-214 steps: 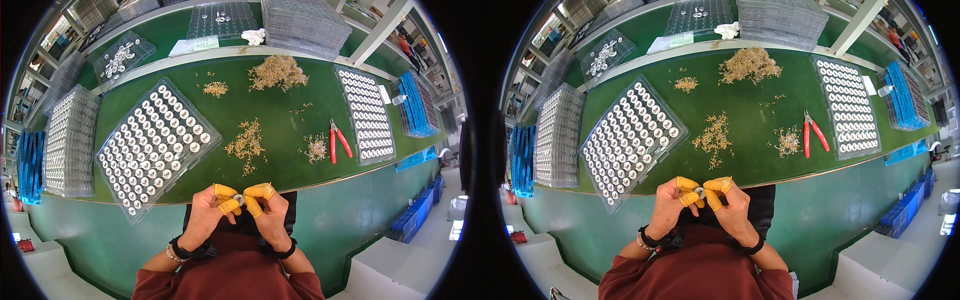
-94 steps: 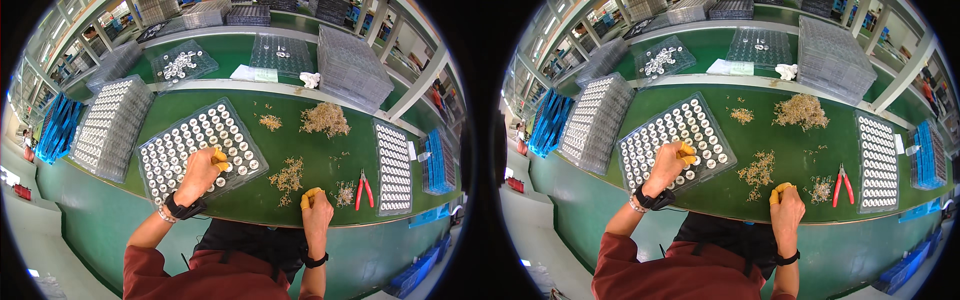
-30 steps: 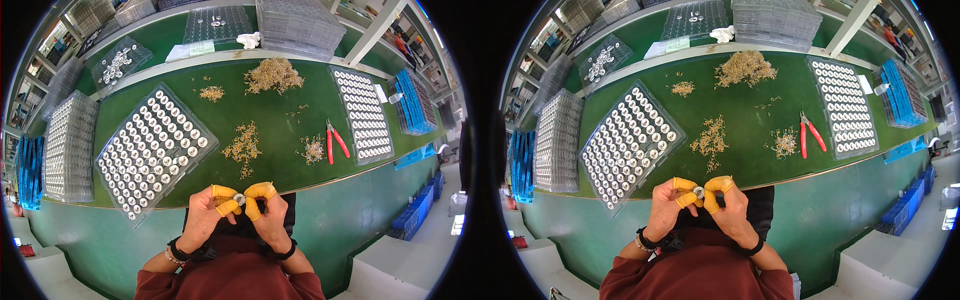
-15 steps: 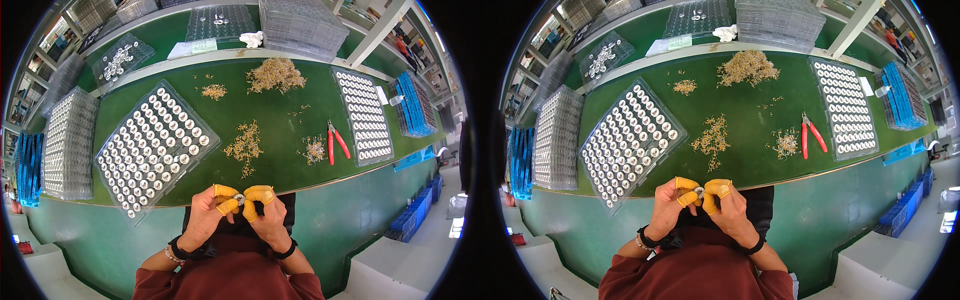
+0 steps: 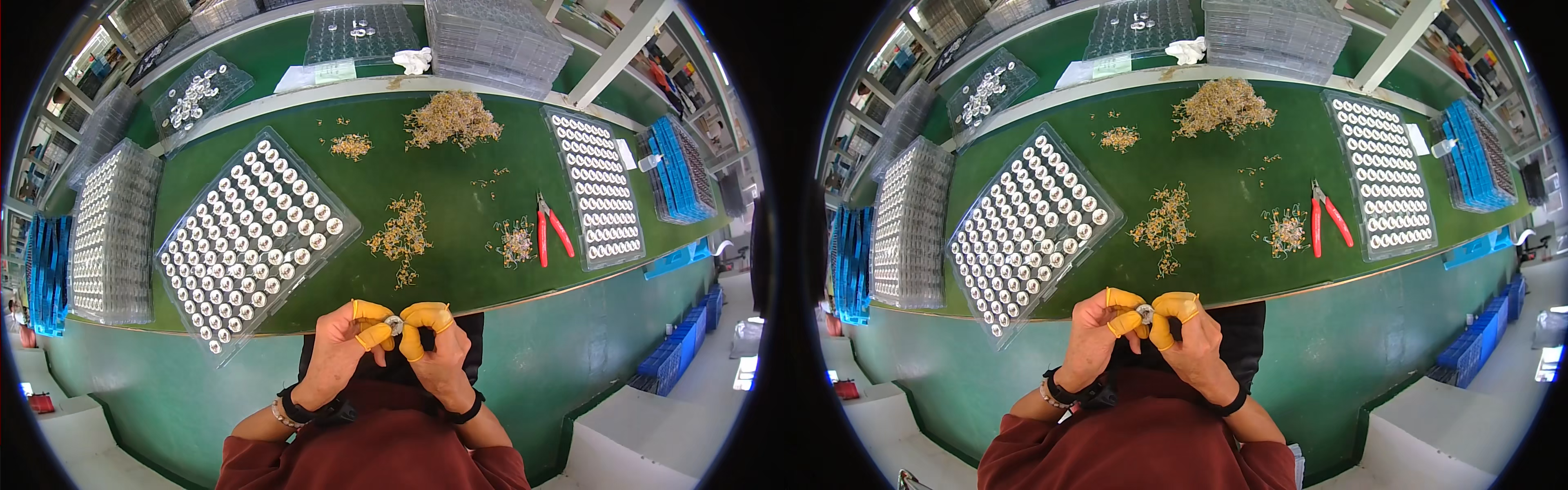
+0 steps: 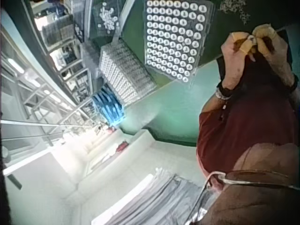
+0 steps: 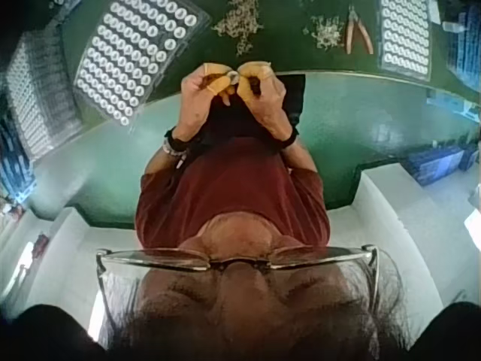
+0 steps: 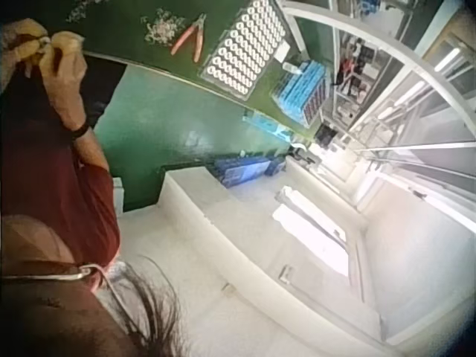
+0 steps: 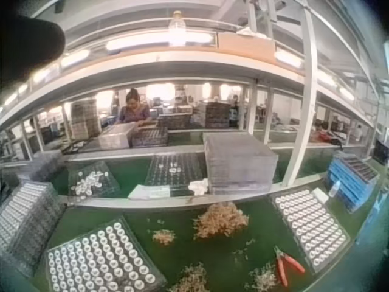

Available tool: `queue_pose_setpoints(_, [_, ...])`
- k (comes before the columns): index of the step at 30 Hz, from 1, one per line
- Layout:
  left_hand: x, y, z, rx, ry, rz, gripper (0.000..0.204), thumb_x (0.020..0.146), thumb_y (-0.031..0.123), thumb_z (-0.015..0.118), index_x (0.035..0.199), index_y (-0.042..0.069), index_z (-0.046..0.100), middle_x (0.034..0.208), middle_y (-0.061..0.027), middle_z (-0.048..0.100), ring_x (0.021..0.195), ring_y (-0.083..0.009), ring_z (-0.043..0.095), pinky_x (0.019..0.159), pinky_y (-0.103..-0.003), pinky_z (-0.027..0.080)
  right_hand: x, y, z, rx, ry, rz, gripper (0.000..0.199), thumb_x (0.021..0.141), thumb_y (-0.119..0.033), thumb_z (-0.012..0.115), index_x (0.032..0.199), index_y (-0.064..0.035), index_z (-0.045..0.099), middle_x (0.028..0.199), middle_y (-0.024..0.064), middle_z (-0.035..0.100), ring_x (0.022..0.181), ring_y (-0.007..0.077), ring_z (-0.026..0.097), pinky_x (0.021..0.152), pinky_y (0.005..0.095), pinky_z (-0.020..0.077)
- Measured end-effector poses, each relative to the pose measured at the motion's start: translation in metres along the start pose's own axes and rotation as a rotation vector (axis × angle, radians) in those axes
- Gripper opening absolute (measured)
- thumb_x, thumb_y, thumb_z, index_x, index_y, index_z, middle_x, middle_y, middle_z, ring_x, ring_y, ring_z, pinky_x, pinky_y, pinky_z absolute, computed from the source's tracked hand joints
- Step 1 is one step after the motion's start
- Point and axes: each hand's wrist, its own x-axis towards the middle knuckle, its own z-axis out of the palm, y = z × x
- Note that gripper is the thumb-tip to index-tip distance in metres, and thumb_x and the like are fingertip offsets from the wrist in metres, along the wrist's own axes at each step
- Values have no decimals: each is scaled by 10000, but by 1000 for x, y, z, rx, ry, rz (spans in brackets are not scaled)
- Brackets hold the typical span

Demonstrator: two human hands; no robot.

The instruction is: Assembling small electronic components into a tray on a factory production line.

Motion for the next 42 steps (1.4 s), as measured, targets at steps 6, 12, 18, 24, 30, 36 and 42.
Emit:
queue_pose_setpoints(6, [-3,-3,-1,52,12,25,134,925,3,601,1056,-26,608,880,-66,647,699,-79,586,574,-213,491,4,0,1,-226,-60,-223,224,752,59,707,936,2,592,923,148,627,754,297,634,619,346,532])
queue_pose_setpoints(12, [-1,-3,-4,557,3,335,154,897,-31,631,1048,-3,622,976,-36,629,789,-88,610,647,-224,510,8,-3,-7,-43,-144,-128,275,745,94,698,964,-24,580,920,132,615,777,294,625,646,355,522])
queue_pose_setpoints(18, [-7,-18,4,143,67,100,262,899,-13,642,1153,-13,580,1065,-65,631,825,-118,625,674,-242,541,-4,7,1,166,-1,94,301,746,73,716,978,-38,560,932,126,631,768,284,639,683,335,522])
queue_pose_setpoints(24, [-4,-28,-7,34,136,86,216,926,-32,573,1141,-42,600,1018,-112,667,819,-145,645,610,-261,562,0,4,-10,52,-125,63,281,761,48,735,995,-28,600,900,105,636,756,240,623,694,288,509])
queue_pose_setpoints(30, [2,-17,-15,24,103,152,225,968,29,510,1171,-38,579,1005,-101,642,819,-151,632,630,-258,533,22,18,-24,-436,-64,-10,178,766,-19,727,923,-28,643,838,115,587,775,307,582,655,399,486])
queue_pose_setpoints(36, [1,-16,-10,8,114,94,230,985,65,476,1180,-30,554,971,-100,621,734,-121,593,615,-243,509,35,21,-14,-597,-118,-37,182,779,-83,725,941,-37,656,805,116,565,778,310,568,663,407,481])
queue_pose_setpoints(42, [3,-17,-11,73,79,84,248,975,40,442,1184,-32,553,983,-113,620,718,-121,596,630,-233,504,41,34,-12,-650,-197,-54,132,790,-88,708,888,-40,633,771,119,548,729,321,566,631,418,474])
